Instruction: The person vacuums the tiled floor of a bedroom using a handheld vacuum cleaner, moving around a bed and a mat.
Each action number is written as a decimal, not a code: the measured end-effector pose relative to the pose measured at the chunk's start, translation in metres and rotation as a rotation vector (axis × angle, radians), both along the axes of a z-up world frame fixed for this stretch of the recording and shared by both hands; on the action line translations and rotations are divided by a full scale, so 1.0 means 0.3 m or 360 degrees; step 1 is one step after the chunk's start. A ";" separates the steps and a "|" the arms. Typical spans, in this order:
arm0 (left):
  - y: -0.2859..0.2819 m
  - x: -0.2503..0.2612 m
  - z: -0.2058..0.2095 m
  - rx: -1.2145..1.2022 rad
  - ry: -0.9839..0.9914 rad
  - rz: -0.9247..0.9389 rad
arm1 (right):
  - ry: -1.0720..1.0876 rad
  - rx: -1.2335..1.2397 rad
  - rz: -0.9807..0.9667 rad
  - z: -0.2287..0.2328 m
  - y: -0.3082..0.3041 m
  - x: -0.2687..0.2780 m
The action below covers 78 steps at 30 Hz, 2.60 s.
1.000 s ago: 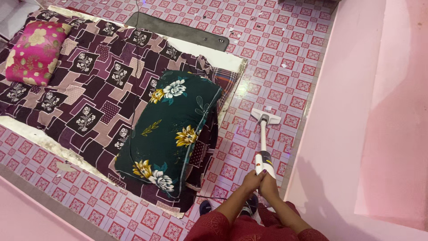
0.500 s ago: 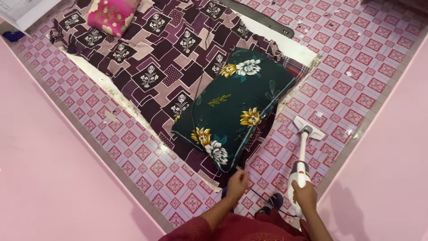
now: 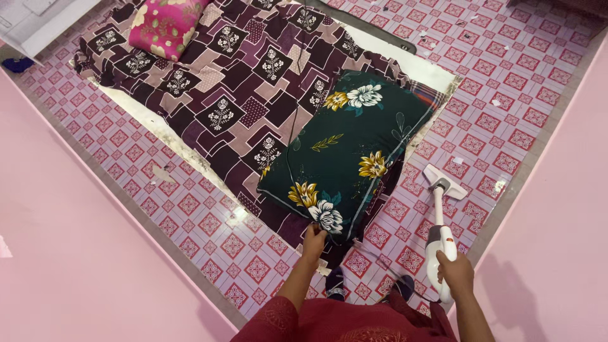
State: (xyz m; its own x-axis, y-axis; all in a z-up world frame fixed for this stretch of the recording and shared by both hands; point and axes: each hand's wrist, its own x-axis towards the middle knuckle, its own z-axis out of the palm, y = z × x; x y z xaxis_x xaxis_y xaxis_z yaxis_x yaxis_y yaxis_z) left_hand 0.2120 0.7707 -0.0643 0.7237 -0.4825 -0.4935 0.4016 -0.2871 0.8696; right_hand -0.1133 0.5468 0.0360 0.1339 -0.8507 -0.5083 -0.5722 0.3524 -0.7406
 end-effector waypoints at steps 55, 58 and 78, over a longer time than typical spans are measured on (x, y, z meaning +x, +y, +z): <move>-1.564 -0.985 0.221 -0.0289 0.1243 -0.0658 | 0.0127 -0.0009 0.0218 -0.095 -0.970 -0.204; -1.646 -0.975 0.226 -0.0317 0.1310 -0.0661 | 0.0088 0.0073 0.0181 -0.049 -1.058 -0.181; -2.068 -0.720 0.216 -0.0109 0.1011 -0.0747 | 0.0056 0.0054 0.0016 -0.083 -1.436 0.066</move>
State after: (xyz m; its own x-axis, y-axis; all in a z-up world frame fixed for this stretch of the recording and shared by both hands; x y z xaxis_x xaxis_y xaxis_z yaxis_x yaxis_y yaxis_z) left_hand -0.0039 0.1504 0.0004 0.0269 -0.7116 -0.7021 0.6772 -0.5036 0.5364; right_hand -0.0934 0.1161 0.0112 0.1236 -0.8318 -0.5412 -0.6014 0.3710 -0.7076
